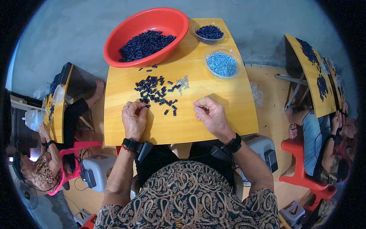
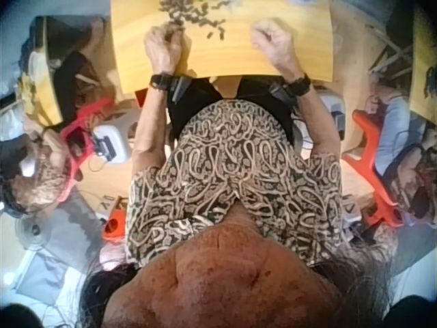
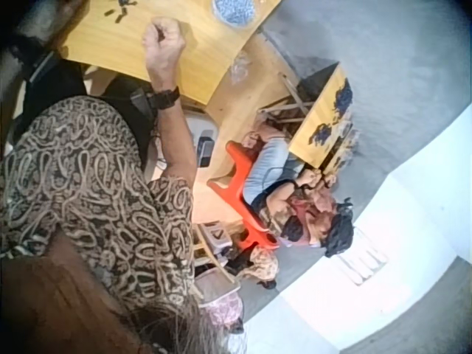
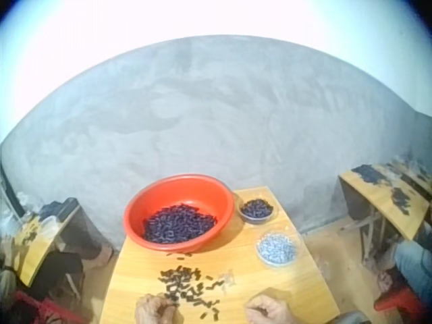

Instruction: Assembling small components by inserting metal parts into black plastic housings.

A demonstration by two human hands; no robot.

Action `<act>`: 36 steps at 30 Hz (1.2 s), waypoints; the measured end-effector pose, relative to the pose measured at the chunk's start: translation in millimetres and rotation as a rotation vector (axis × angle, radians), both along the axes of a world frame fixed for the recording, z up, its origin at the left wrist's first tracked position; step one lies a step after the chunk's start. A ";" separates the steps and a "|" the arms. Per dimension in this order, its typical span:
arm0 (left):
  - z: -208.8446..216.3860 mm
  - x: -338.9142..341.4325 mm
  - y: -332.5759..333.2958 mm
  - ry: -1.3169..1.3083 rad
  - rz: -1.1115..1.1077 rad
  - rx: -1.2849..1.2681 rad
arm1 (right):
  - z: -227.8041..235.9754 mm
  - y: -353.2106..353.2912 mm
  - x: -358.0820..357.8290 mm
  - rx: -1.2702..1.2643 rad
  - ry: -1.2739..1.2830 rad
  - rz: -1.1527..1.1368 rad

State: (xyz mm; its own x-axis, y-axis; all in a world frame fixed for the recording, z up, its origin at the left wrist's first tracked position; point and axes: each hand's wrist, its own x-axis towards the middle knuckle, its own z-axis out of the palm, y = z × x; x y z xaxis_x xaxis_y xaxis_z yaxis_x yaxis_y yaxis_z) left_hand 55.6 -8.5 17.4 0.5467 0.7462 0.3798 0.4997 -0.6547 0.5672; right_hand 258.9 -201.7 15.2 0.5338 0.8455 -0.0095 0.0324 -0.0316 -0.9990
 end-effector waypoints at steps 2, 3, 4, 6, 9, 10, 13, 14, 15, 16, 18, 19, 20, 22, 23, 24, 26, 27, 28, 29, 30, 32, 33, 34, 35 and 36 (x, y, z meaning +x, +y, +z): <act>1.7 -1.0 -1.7 0.009 -0.003 -0.014 | 4.2 0.6 -1.5 -0.004 0.001 -0.006; 2.6 -2.4 -2.9 0.016 -0.017 0.024 | 5.7 0.7 -1.9 -0.009 -0.001 -0.009; 3.1 -4.1 -4.2 0.024 -0.031 0.062 | 5.1 0.1 -1.5 -0.008 -0.001 -0.012; 3.0 -7.6 -6.3 0.022 -0.051 0.078 | 2.0 0.0 1.3 0.016 0.019 0.018; 2.1 -12.7 -13.6 -0.075 -0.047 -0.031 | -2.5 1.4 5.6 0.025 0.040 0.008; 1.7 -14.2 -16.6 -0.170 -0.026 -0.157 | -2.7 1.8 7.8 0.025 0.037 0.007; 3.8 -20.3 -25.1 -0.443 -0.022 -0.592 | -0.5 1.6 10.7 0.079 0.088 0.020; 6.7 -22.1 -27.9 -0.446 -0.020 -0.591 | 2.4 1.3 9.7 0.071 0.133 0.004; 10.8 -23.7 -31.0 -0.548 -0.056 -0.704 | 5.7 1.1 8.3 0.063 0.177 -0.012; 14.0 -24.4 -34.1 -0.649 -0.094 -0.818 | 9.3 0.9 5.9 0.061 0.176 -0.010; 15.4 -24.7 -38.3 -0.724 -0.128 -0.902 | 17.9 2.1 -1.1 0.094 0.238 0.009; 16.4 -24.9 -41.0 -0.796 -0.164 -0.984 | 22.7 3.9 -6.6 0.091 0.238 0.010; 18.2 -25.1 -44.3 -0.797 -0.161 -0.986 | 27.6 7.4 -13.8 0.123 0.238 0.045; 21.6 -24.4 -49.8 -0.840 -0.209 -1.091 | 29.8 12.5 -24.2 0.151 0.235 0.076; 21.8 -24.0 -51.3 -0.841 -0.213 -1.095 | 28.9 14.1 -27.7 0.165 0.280 0.144; 21.7 -23.9 -52.9 -0.844 -0.238 -1.112 | 28.8 16.1 -31.4 0.178 0.324 0.212; 22.8 -25.0 -56.3 -0.847 -0.263 -1.132 | 32.9 21.5 -42.7 0.180 0.369 0.222; 25.1 -25.4 -57.9 -0.851 -0.282 -1.146 | 34.6 24.1 -47.2 0.184 0.416 0.235; 26.8 -26.3 -59.3 -0.857 -0.300 -1.157 | 35.3 26.1 -50.2 0.201 0.465 0.247; 27.1 -26.9 -60.6 -0.860 -0.300 -1.159 | 37.2 28.1 -53.3 0.198 0.463 0.248; 27.2 -27.4 -61.8 -0.883 -0.299 -1.164 | 39.9 29.9 -56.2 0.208 0.507 0.253; 25.9 -28.3 -62.4 -0.911 -0.297 -1.166 | 41.9 32.0 -58.5 0.217 0.548 0.261; 23.6 -28.4 -62.6 -0.912 -0.311 -1.186 | 42.0 32.2 -59.1 0.215 0.561 0.256; 21.7 -28.6 -63.1 -0.913 -0.324 -1.206 | 41.8 32.2 -59.6 0.212 0.575 0.251; 21.0 -29.1 -63.6 -0.917 -0.323 -1.206 | 41.4 32.3 -59.7 0.210 0.573 0.253; 20.3 -29.4 -63.9 -0.906 -0.326 -1.212 | 41.0 32.3 -59.7 0.219 0.576 0.249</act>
State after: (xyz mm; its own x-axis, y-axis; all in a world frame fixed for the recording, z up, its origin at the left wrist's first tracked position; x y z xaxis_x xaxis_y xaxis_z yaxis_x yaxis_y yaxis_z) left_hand 26.1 -72.4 37.7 0.6703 0.7395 -0.0617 -0.3602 0.3970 0.8442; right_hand 199.2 -169.4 56.2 0.2836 0.9577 -0.0491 -0.5284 0.1133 -0.8414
